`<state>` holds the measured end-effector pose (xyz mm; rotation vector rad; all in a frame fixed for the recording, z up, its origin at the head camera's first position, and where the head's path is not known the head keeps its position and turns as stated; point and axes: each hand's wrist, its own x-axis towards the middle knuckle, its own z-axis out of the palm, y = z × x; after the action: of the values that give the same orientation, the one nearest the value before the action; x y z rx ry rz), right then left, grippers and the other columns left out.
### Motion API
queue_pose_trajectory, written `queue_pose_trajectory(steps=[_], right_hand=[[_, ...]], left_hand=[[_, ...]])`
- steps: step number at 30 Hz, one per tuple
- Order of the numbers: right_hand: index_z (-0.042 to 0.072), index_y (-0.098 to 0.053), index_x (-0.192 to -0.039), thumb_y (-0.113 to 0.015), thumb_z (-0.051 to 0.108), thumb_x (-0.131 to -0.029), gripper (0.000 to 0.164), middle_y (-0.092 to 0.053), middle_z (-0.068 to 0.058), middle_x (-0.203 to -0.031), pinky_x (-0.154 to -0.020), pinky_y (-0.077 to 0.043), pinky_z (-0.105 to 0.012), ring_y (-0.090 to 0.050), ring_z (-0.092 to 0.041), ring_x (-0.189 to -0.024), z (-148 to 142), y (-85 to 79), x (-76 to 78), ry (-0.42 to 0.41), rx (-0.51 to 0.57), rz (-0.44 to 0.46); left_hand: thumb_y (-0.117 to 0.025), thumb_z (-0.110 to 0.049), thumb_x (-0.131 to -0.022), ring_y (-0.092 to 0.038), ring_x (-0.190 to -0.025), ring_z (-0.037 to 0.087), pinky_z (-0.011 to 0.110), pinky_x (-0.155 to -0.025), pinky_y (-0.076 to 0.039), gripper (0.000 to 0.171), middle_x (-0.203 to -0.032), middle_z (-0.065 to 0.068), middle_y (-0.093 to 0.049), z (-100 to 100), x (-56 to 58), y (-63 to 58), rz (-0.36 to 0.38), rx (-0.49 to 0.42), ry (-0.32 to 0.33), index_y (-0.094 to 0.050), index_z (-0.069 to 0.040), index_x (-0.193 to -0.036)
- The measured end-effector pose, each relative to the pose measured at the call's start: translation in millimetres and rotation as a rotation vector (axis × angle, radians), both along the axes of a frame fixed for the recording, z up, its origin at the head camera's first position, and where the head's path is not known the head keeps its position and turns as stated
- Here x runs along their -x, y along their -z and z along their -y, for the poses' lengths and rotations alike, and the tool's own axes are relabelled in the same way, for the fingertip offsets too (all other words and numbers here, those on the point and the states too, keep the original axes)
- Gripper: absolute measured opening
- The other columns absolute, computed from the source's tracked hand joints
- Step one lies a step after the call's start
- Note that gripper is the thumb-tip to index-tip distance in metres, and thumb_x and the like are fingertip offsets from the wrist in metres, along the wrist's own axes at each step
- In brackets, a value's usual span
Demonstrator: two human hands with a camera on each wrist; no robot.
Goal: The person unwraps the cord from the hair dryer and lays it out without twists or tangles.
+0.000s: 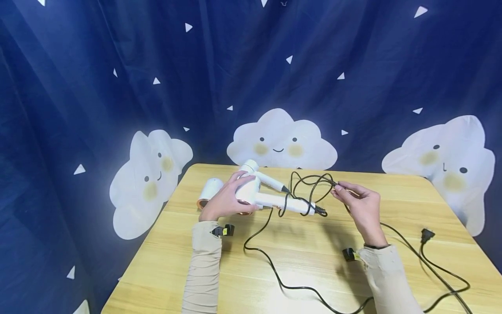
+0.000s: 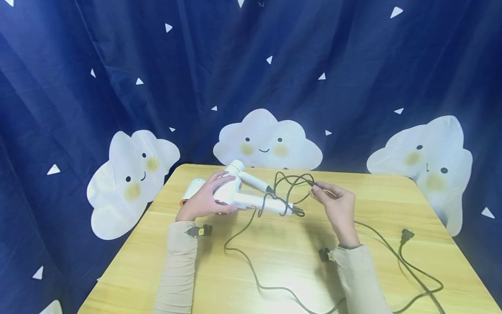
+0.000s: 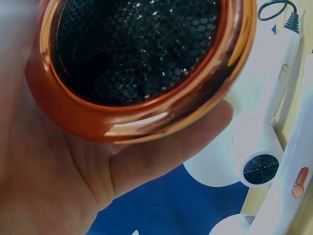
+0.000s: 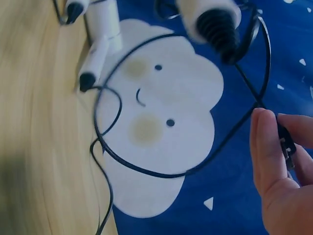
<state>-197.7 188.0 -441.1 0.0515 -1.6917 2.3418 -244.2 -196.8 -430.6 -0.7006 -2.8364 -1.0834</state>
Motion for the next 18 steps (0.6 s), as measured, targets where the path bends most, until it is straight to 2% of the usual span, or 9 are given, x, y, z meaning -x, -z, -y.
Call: queue_pose_trajectory(steps=[5,8,12,15,18], right_hand=[[-0.011,-0.073,-0.114,-0.074,-0.008,-0.089,0.025,-0.081,-0.008,-0.101,-0.087,-0.059,-0.030,-0.080,-0.020,-0.087,7,-6.3,-3.4,-0.001,0.070,-0.079],[-0.015,-0.071,-0.115,-0.072,-0.011,-0.089,0.026,-0.081,-0.006,-0.102,-0.087,-0.060,-0.031,-0.080,-0.019,-0.087,12,-9.2,-6.2,-0.004,0.022,-0.125],[-0.015,-0.070,-0.116,-0.072,-0.010,-0.089,0.027,-0.081,-0.001,-0.101,-0.086,-0.061,-0.029,-0.079,-0.014,-0.086,15,-10.7,-9.2,-0.035,-0.109,-0.164],[-0.015,-0.068,-0.118,-0.070,-0.011,-0.090,0.028,-0.081,0.001,-0.101,-0.085,-0.061,-0.026,-0.079,-0.012,-0.087,13,-10.6,-10.4,-0.123,-0.165,-0.195],[-0.015,-0.067,-0.119,-0.065,-0.013,-0.093,0.026,-0.081,0.002,-0.104,-0.084,-0.061,-0.026,-0.078,-0.011,-0.086,9,-10.4,-11.1,-0.258,-0.203,-0.231]], left_hand=[[-0.089,-0.057,-0.068,-0.053,-0.136,0.031,0.053,-0.108,-0.048,0.093,-0.164,-0.006,-0.034,0,0.4,0.9,-0.002,-0.002,0.009,-0.051,-0.036,-0.150],[-0.088,-0.057,-0.068,-0.052,-0.136,0.031,0.053,-0.109,-0.047,0.093,-0.164,-0.006,-0.034,0,0.6,1.3,-0.004,-0.004,0.009,-0.051,-0.036,-0.150],[-0.089,-0.059,-0.067,-0.051,-0.137,0.032,0.055,-0.109,-0.047,0.095,-0.164,-0.005,-0.034,1,0.8,1.8,-0.007,-0.010,0.008,-0.051,-0.035,-0.151],[-0.089,-0.061,-0.067,-0.050,-0.138,0.033,0.056,-0.110,-0.046,0.096,-0.165,-0.005,-0.034,3,0.8,2.2,-0.008,-0.014,-0.003,-0.051,-0.036,-0.151],[-0.089,-0.061,-0.067,-0.050,-0.138,0.033,0.056,-0.110,-0.046,0.096,-0.165,-0.004,-0.034,6,1.2,2.8,-0.011,-0.016,-0.018,-0.050,-0.037,-0.151]])
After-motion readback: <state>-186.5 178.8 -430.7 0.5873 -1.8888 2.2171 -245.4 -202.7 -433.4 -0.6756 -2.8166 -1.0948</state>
